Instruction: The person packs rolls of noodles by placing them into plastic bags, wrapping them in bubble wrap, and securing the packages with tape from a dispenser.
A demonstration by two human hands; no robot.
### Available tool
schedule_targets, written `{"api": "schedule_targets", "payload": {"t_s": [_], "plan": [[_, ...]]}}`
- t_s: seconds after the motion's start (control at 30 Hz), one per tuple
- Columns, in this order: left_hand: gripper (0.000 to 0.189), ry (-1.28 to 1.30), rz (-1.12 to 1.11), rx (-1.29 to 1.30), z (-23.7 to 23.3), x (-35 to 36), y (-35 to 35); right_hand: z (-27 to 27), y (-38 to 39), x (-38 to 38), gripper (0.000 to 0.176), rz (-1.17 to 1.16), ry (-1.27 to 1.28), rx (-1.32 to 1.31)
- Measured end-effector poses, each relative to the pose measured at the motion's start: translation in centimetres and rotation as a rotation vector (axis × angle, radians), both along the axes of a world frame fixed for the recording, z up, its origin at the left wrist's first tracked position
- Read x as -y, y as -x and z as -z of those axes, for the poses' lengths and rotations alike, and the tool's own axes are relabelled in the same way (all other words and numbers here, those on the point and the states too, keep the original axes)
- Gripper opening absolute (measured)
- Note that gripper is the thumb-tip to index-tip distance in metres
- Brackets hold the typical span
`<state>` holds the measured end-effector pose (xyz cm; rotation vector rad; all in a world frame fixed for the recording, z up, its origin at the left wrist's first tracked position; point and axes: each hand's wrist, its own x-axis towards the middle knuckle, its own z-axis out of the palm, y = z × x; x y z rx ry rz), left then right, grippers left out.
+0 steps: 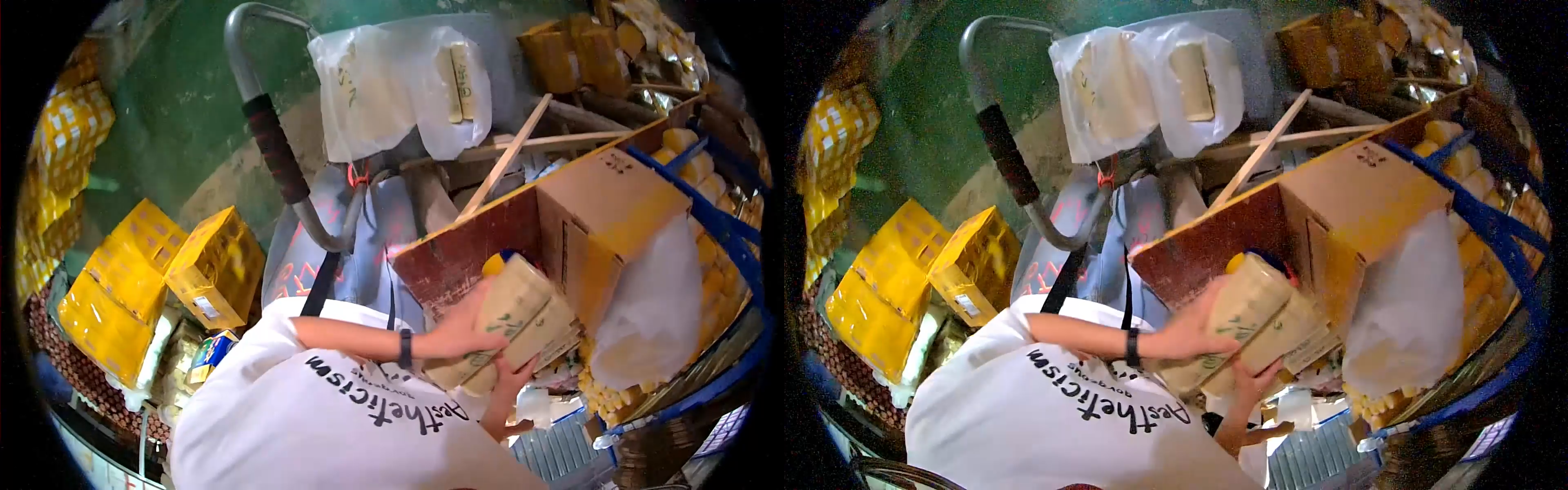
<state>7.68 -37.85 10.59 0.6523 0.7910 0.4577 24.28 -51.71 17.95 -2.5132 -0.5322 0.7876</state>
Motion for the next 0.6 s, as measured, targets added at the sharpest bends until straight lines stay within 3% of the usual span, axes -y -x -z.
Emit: {"api": "schedule_targets", "payload": {"t_s": [0.07,0.1,0.17,0.2,0.23,0.27,0.33,0.43,0.5,0.57,0.6], "plan": [[0.102,-0.221,0.101,-0.113,1.3,4.1,-2.6,1.3,0.4,2.7,0.084,0.128,-0.013,0.062],[0.093,-0.339,0.106,-0.151,1.7,5.0,-3.4,2.4,0.1,4.3,0.079,0.190,-0.018,0.093],[0.090,-0.623,0.222,-0.248,3.7,6.8,-4.1,7.1,-1.9,10.4,0.061,0.160,0.023,0.108],[0.089,-0.767,0.285,-0.288,4.6,7.4,-4.2,9.5,-1.6,10.7,0.056,-0.149,0.153,0.234],[0.088,-0.800,0.241,-0.298,4.9,7.8,-4.2,9.8,1.9,7.8,0.057,0.193,-0.118,0.003],[0.086,-0.788,0.252,-0.302,5.1,7.7,-4.0,12.0,1.3,9.4,0.058,0.301,-0.185,0.003],[0.085,-0.829,0.210,-0.292,5.6,8.1,-4.3,10.5,2.7,3.3,0.060,0.310,-0.179,-0.006],[0.083,-0.948,0.255,-0.337,6.5,9.1,-5.3,6.6,2.1,-3.5,0.050,-0.115,-0.264,0.367],[0.079,-0.955,0.211,-0.285,6.8,9.1,-5.4,4.3,2.0,-8.6,0.035,-0.479,-0.384,0.450],[0.070,-0.893,0.179,-0.153,8.1,9.4,-6.1,4.6,4.9,-16.2,0.023,-0.749,-0.624,0.343],[0.064,-0.820,0.172,-0.051,8.9,9.8,-6.6,6.4,6.4,-20.0,0.022,-0.794,-0.693,0.102]]}}
